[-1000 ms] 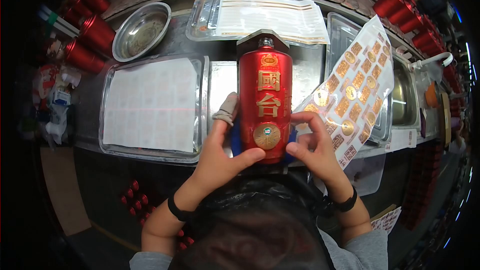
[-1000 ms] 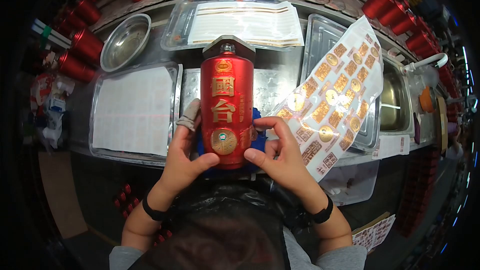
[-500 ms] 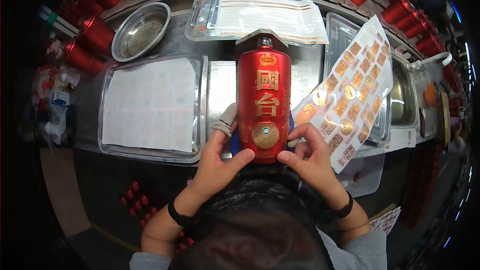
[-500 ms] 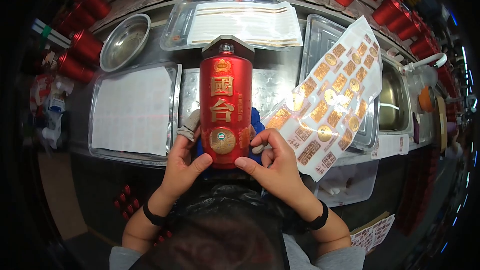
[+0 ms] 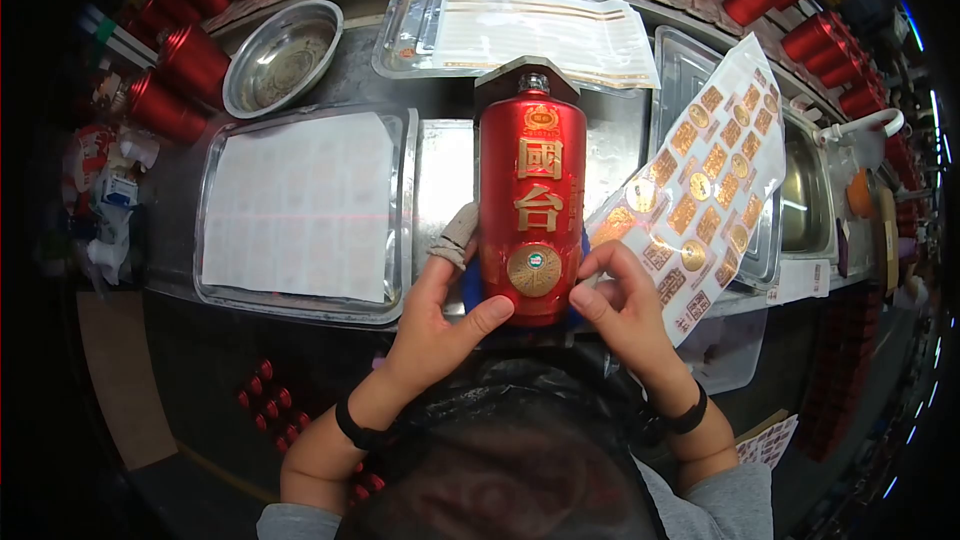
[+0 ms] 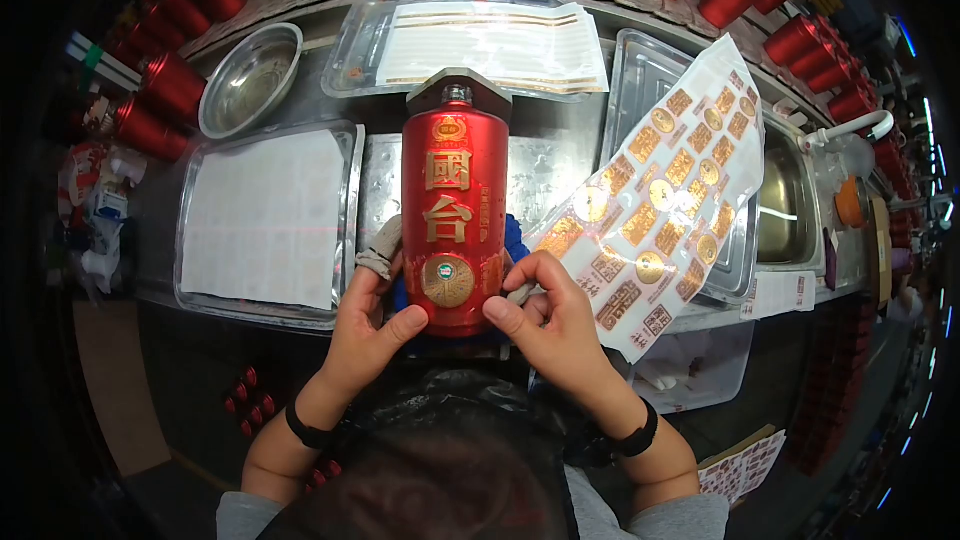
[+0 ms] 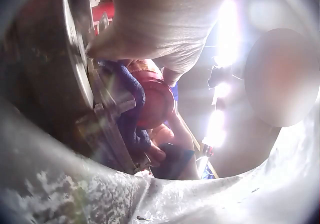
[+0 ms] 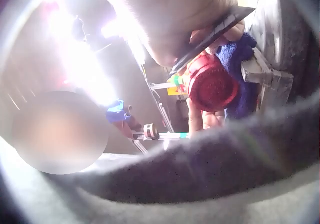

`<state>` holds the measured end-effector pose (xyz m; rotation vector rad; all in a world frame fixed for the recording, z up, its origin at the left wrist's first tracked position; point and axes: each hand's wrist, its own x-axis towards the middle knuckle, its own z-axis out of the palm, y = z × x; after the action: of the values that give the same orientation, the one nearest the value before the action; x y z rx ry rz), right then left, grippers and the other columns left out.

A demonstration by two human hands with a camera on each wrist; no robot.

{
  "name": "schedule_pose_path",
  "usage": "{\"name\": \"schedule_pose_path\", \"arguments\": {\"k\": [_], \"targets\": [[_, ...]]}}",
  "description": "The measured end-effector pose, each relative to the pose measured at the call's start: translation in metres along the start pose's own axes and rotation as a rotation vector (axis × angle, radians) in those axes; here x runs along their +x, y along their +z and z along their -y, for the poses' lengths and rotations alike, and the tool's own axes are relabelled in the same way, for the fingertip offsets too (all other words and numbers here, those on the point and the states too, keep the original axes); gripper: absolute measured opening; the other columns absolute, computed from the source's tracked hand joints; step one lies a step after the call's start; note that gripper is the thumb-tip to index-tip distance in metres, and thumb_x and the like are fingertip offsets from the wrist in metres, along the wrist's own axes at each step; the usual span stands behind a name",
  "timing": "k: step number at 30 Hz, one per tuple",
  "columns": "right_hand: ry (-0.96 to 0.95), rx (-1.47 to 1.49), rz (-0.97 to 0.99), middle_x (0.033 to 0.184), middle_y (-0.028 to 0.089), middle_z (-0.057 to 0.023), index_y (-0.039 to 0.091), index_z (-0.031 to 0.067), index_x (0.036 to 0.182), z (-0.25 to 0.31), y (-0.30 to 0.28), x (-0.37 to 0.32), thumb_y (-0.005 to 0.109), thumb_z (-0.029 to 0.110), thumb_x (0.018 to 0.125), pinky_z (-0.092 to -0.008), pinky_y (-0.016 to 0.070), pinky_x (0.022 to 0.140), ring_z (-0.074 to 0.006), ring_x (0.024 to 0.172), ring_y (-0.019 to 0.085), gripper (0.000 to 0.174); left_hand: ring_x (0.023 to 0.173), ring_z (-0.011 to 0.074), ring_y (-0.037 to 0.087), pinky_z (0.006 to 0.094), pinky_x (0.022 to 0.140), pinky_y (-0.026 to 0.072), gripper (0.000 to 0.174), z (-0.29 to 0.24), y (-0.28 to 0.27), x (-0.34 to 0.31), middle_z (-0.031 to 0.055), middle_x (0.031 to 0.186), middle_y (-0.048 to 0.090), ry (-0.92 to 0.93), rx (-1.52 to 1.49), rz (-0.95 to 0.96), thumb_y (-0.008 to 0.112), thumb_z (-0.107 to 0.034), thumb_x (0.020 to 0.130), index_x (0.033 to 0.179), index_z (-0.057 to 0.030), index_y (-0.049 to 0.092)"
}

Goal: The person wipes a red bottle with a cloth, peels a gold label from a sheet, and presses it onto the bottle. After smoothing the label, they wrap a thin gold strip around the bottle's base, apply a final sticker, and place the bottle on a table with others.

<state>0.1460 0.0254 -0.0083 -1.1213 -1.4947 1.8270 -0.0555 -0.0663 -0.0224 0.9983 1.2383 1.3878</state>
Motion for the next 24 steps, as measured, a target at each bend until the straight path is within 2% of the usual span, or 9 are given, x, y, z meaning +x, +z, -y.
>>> {"name": "schedule_pose_path", "arguments": {"k": [3, 5, 8, 11, 12, 16, 19, 24], "targets": [[-0.028, -0.14, 0.001, 0.066, 0.039, 0.0115, 0.051, 0.0077, 0.096, 0.003, 0.003, 0.0, 0.079, 0.019, 0.085, -0.0159, 0.0204, 0.048, 0.0037, 0.053, 0.029, 0.032, 0.146, 0.0268, 0.028, 0.0373, 0.118, 0.0228, 0.086, -0.001, 0.0, 0.001, 0.0186, 0.157, 0.029, -0.003, -0.004, 0.009, 0.072, -0.017, 0.089, 0.153, 0.0051, 0.019], [-0.015, -0.115, 0.02, 0.066, 0.04, 0.0114, 0.051, 0.0078, 0.097, 0.0, 0.001, 0.001, 0.078, 0.019, 0.086, -0.0159, 0.0206, 0.048, 0.0037, 0.053, 0.03, 0.031, 0.146, 0.0265, 0.028, 0.0373, 0.118, 0.0228, 0.086, -0.001, -0.001, 0.0, 0.0184, 0.157, 0.029, -0.012, -0.005, 0.013, 0.072, -0.017, 0.089, 0.154, 0.0049, 0.019], [0.02, -0.101, 0.05, 0.067, 0.04, 0.0113, 0.051, 0.0078, 0.098, 0.004, -0.002, -0.001, 0.077, 0.019, 0.086, -0.0159, 0.0219, 0.049, 0.0036, 0.054, 0.031, 0.03, 0.147, 0.026, 0.027, 0.037, 0.119, 0.0216, 0.082, -0.003, -0.002, 0.0, 0.0186, 0.157, 0.029, 0.006, -0.008, 0.026, 0.068, -0.016, 0.092, 0.154, 0.0042, 0.018], [0.052, -0.042, 0.085, 0.07, 0.042, 0.0105, 0.05, 0.0075, 0.101, 0.002, -0.008, 0.0, 0.074, 0.017, 0.088, -0.0157, 0.0244, 0.051, 0.0035, 0.056, 0.033, 0.029, 0.148, 0.0258, 0.025, 0.0368, 0.119, 0.0201, 0.076, -0.002, -0.007, -0.001, 0.0186, 0.158, 0.028, -0.061, -0.137, 0.016, 0.061, -0.014, 0.096, 0.154, 0.0034, 0.016], [0.062, -0.011, 0.096, 0.072, 0.043, 0.0101, 0.05, 0.0074, 0.102, 0.0, -0.009, 0.0, 0.074, 0.016, 0.088, -0.0156, 0.0253, 0.051, 0.0035, 0.056, 0.034, 0.029, 0.149, 0.025, 0.023, 0.0359, 0.119, 0.0194, 0.07, -0.001, -0.009, -0.002, 0.0187, 0.159, 0.027, -0.084, -0.169, 0.018, 0.055, -0.01, 0.098, 0.155, 0.0028, 0.015], [0.091, 0.032, 0.09, 0.081, 0.048, 0.0076, 0.05, 0.0072, 0.104, 0.006, -0.006, 0.0, 0.07, 0.016, 0.09, -0.0143, 0.0277, 0.055, 0.0034, 0.062, 0.038, 0.026, 0.149, 0.0232, 0.023, 0.0343, 0.119, 0.0203, 0.069, 0.0, -0.013, -0.003, 0.0189, 0.159, 0.026, -0.109, -0.258, 0.011, 0.052, -0.004, 0.096, 0.155, 0.0026, 0.015], [0.039, -0.016, 0.066, 0.08, 0.048, 0.0081, 0.05, 0.0076, 0.103, 0.002, -0.004, 0.001, 0.072, 0.016, 0.089, -0.0142, 0.0267, 0.053, 0.0037, 0.06, 0.037, 0.028, 0.149, 0.0236, 0.023, 0.0347, 0.119, 0.0205, 0.07, 0.001, -0.011, -0.002, 0.0191, 0.159, 0.028, -0.091, -0.276, 0.011, 0.054, -0.007, 0.098, 0.155, 0.0024, 0.015], [0.005, -0.125, 0.043, 0.078, 0.047, 0.0086, 0.049, 0.008, 0.099, 0.001, 0.0, 0.001, 0.077, 0.019, 0.086, -0.0145, 0.0251, 0.049, 0.0035, 0.056, 0.034, 0.032, 0.148, 0.0245, 0.026, 0.0359, 0.118, 0.0238, 0.077, 0.001, -0.006, -0.001, 0.0194, 0.158, 0.028, -0.02, -0.111, 0.011, 0.064, -0.015, 0.095, 0.154, 0.003, 0.017]]}}
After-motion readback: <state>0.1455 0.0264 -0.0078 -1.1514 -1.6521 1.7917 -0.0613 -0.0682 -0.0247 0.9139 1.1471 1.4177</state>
